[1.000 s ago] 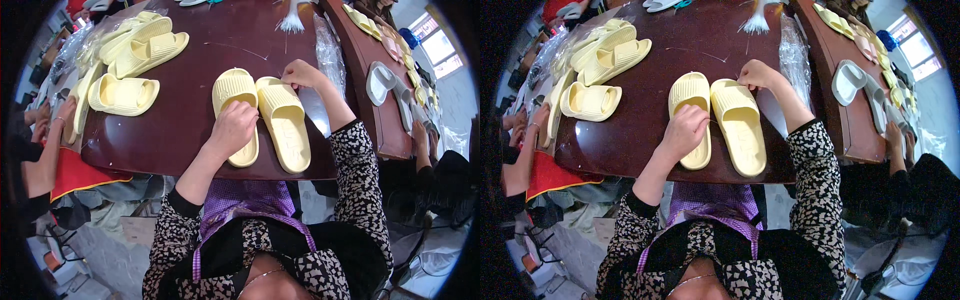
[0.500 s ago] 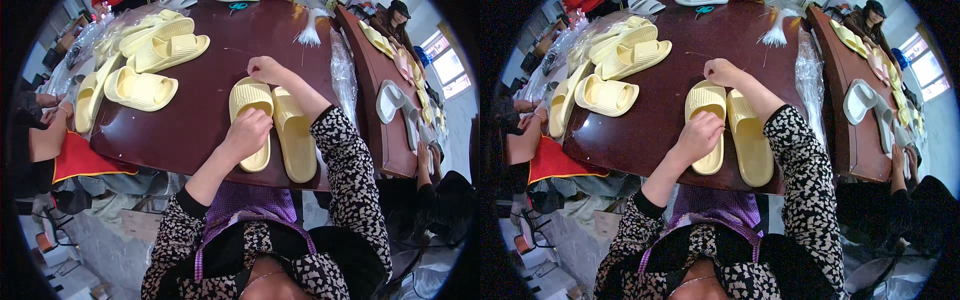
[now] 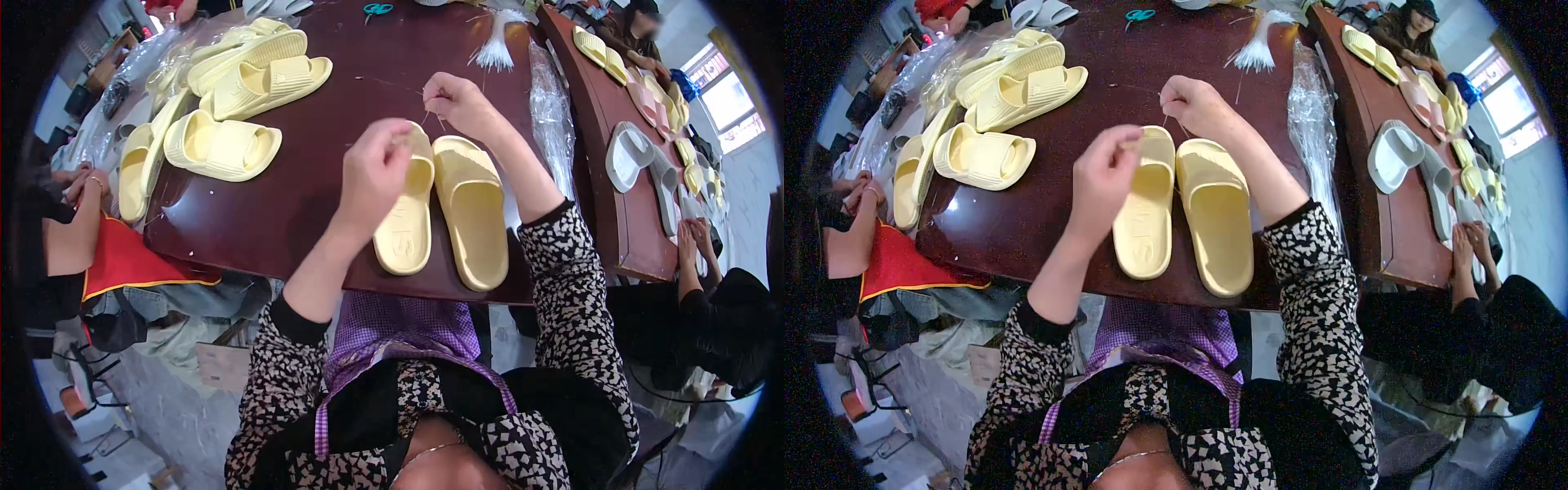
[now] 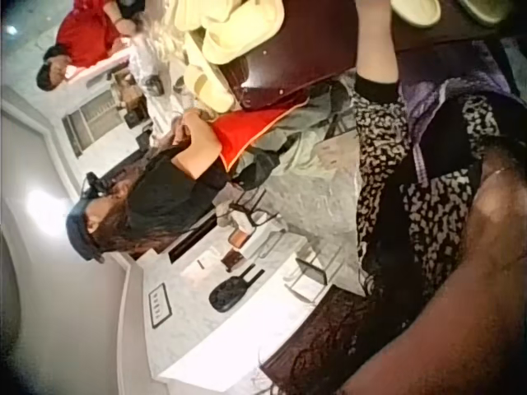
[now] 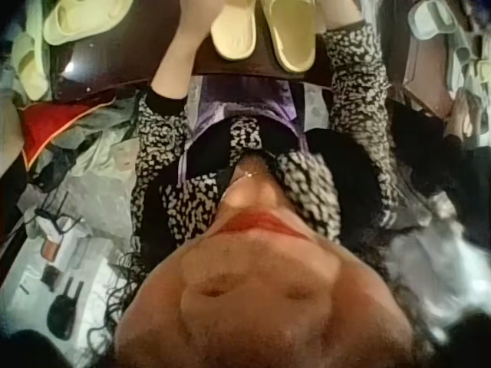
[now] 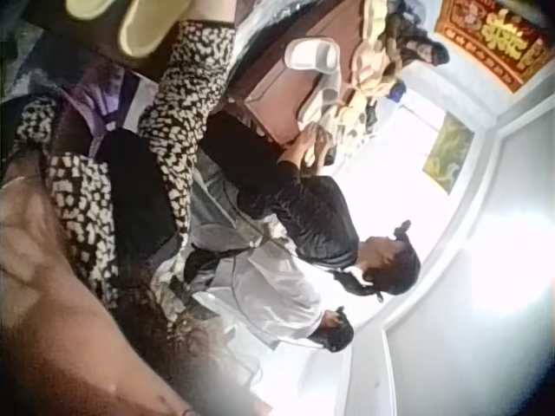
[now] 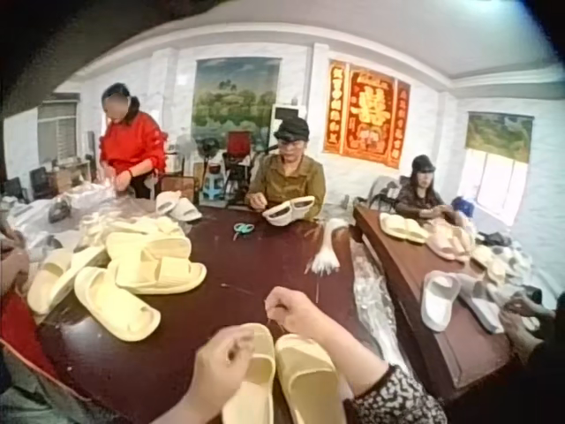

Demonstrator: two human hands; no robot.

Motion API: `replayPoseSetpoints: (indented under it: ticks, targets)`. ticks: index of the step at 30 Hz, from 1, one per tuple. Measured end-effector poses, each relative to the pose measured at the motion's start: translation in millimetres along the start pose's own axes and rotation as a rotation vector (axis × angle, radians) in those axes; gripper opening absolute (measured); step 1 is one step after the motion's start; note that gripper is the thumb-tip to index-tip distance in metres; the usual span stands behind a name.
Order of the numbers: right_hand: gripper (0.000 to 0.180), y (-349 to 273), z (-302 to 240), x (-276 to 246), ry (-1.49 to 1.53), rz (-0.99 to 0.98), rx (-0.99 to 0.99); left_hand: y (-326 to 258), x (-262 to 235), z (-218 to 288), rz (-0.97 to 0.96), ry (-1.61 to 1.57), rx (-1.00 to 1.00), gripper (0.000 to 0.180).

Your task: The person pairs slippers together on the table, threads plastic fastener ties through each pair by hand to secure them, and arranges the slippers across the work surface.

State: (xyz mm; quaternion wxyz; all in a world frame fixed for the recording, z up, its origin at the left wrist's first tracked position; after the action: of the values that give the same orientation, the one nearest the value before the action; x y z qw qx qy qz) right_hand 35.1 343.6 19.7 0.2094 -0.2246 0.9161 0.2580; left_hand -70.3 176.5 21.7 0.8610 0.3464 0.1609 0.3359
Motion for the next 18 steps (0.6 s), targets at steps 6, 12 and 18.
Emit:
replayPoseSetpoints:
  ticks: [6, 12, 18]
  targets:
    - [0.005, -32, -36, -5, 0.116, 0.021, 0.011, 12, 43, -41, -0.264, -0.304, -0.730, 0.014]
    - [0.009, -50, -18, -14, 0.286, 0.180, 0.066, -5, 49, -47, -0.227, -0.349, -0.833, 0.008]
    - [0.008, -72, -15, -12, 0.165, 0.262, 0.097, -8, 46, -51, -0.146, -0.527, -0.985, 0.004]
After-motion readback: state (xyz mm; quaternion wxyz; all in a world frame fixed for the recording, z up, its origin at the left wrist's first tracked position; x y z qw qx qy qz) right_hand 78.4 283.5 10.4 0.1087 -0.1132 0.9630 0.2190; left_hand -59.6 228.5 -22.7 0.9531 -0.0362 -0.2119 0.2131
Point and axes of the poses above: each hand's wrist, its own y-axis towards the middle knuckle, its own x-axis out of the palm, z = x × y, the point moved 5 cm from there along y, towards the middle knuckle, and after that the axes turned 15 degrees about z, right-handed, at the moved point
